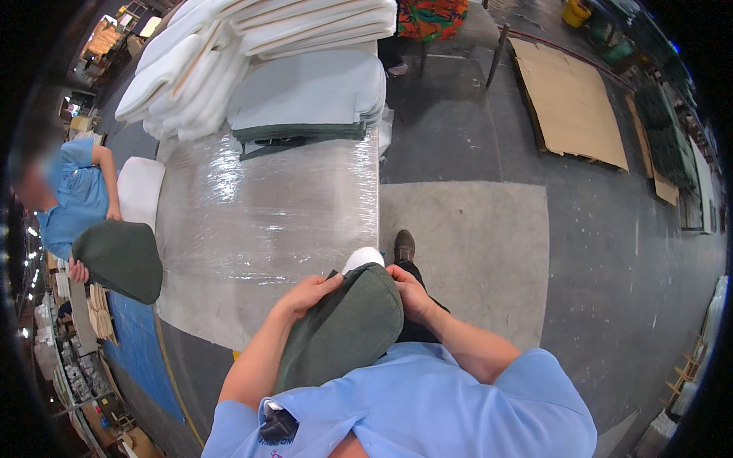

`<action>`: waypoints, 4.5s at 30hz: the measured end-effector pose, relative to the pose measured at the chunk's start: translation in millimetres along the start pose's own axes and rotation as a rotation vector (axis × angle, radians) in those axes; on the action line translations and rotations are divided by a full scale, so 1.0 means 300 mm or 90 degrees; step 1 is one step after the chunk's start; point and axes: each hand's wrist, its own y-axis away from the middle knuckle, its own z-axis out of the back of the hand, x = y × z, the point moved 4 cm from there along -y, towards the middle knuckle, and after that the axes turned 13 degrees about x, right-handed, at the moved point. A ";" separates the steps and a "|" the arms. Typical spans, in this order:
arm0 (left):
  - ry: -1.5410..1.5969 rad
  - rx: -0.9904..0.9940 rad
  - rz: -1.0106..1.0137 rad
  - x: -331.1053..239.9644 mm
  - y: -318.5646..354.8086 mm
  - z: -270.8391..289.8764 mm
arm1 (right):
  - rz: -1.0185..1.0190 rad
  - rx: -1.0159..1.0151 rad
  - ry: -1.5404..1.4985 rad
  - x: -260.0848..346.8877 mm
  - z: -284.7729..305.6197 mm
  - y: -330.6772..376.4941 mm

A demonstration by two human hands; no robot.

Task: The person inserts white foam inserts into green fabric covers, aligns edges, and places the finished cushions on a nearby pallet. The person repeats this process for multiple cushions.

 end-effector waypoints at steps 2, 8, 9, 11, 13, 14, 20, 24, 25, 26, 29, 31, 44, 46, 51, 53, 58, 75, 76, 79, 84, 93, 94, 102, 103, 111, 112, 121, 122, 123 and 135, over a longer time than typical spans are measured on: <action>0.010 -0.007 -0.031 -0.043 -0.023 -0.019 | 0.013 -0.040 -0.037 0.000 -0.024 0.011; -0.120 -0.104 -0.238 -0.064 -0.075 -0.041 | 0.049 -0.066 -0.025 -0.024 -0.016 0.031; -0.219 -0.169 -0.280 -0.064 -0.075 -0.049 | 0.050 -0.066 -0.019 -0.026 -0.012 0.033; -0.319 -0.295 -0.403 -0.092 -0.040 -0.093 | 0.053 -0.085 -0.060 -0.030 -0.025 0.033; -0.378 -0.384 -0.492 -0.112 -0.018 -0.125 | 0.052 -0.111 -0.082 -0.028 -0.064 0.029; -0.383 -0.400 -0.500 -0.112 -0.021 -0.127 | 0.051 -0.127 -0.084 -0.024 -0.086 0.023; -0.399 -0.448 -0.524 -0.138 -0.035 -0.149 | 0.064 -0.184 0.085 -0.026 -0.075 -0.005; -0.397 -0.438 -0.506 -0.196 -0.064 -0.151 | 0.039 -0.158 -0.220 0.038 -0.088 -0.053; -0.394 -0.435 -0.507 -0.208 -0.078 -0.152 | 0.034 -0.148 -0.234 0.055 -0.083 -0.062; -0.390 -0.426 -0.511 -0.216 -0.089 -0.153 | 0.028 -0.139 -0.247 0.073 -0.078 -0.069; -0.376 -0.403 -0.526 -0.242 -0.122 -0.153 | 0.003 -0.166 -0.264 0.078 -0.050 -0.089; -0.360 -0.393 -0.533 -0.250 -0.135 -0.156 | -0.016 -0.196 -0.266 0.063 -0.018 -0.103; -0.329 -0.332 -0.523 -0.305 -0.223 -0.140 | -0.104 -0.263 -0.204 -0.060 0.087 -0.092; -0.332 -0.320 -0.519 -0.316 -0.231 -0.138 | -0.110 -0.268 -0.202 -0.066 0.091 -0.091; -0.345 -0.278 -0.504 -0.319 -0.270 -0.123 | -0.120 -0.270 -0.183 -0.078 0.091 -0.094; -0.296 -0.221 -0.428 -0.310 -0.274 -0.091 | -0.118 -0.264 -0.169 -0.079 0.096 -0.110; -0.149 -0.069 -0.202 -0.156 -0.135 0.071 | -0.085 -0.243 -0.131 -0.052 0.092 -0.154; -0.308 -0.423 -0.351 -0.166 -0.159 -0.010 | -0.052 -0.200 -0.259 0.134 0.009 -0.156; -0.320 -0.427 -0.352 -0.176 -0.165 -0.009 | -0.054 -0.213 -0.254 0.111 0.022 -0.147; -0.325 -0.437 -0.344 -0.192 -0.180 -0.006 | -0.061 -0.239 -0.245 0.066 0.050 -0.127; -0.336 -0.442 -0.343 -0.212 -0.204 0.002 | -0.056 -0.265 -0.249 0.025 0.074 -0.108; -0.330 -0.455 -0.354 -0.250 -0.230 0.001 | -0.050 -0.296 -0.240 -0.008 0.095 -0.083; -0.336 -0.457 -0.354 -0.254 -0.233 0.000 | -0.048 -0.299 -0.238 -0.010 0.096 -0.079; -0.359 -0.448 -0.347 -0.276 -0.253 0.001 | -0.037 -0.317 -0.229 -0.025 0.105 -0.071; -0.369 -0.447 -0.342 -0.278 -0.254 0.001 | -0.040 -0.318 -0.229 -0.031 0.102 -0.071; -0.413 -0.430 -0.338 -0.290 -0.267 -0.002 | -0.028 -0.324 -0.192 -0.058 0.101 -0.050; -0.417 -0.420 -0.342 -0.281 -0.264 0.002 | -0.028 -0.327 -0.182 -0.066 0.097 -0.040; -0.499 -0.303 -0.351 -0.207 -0.188 -0.073 | -0.097 -0.405 0.088 -0.097 0.098 0.081; -0.511 -0.309 -0.354 -0.211 -0.200 -0.082 | -0.101 -0.424 0.152 -0.048 0.127 0.064; -0.517 -0.311 -0.359 -0.215 -0.204 -0.086 | -0.087 -0.435 0.211 0.012 0.165 0.041; -0.569 -0.373 -0.408 -0.208 -0.192 -0.120 | 0.003 -0.053 0.637 0.497 0.097 -0.067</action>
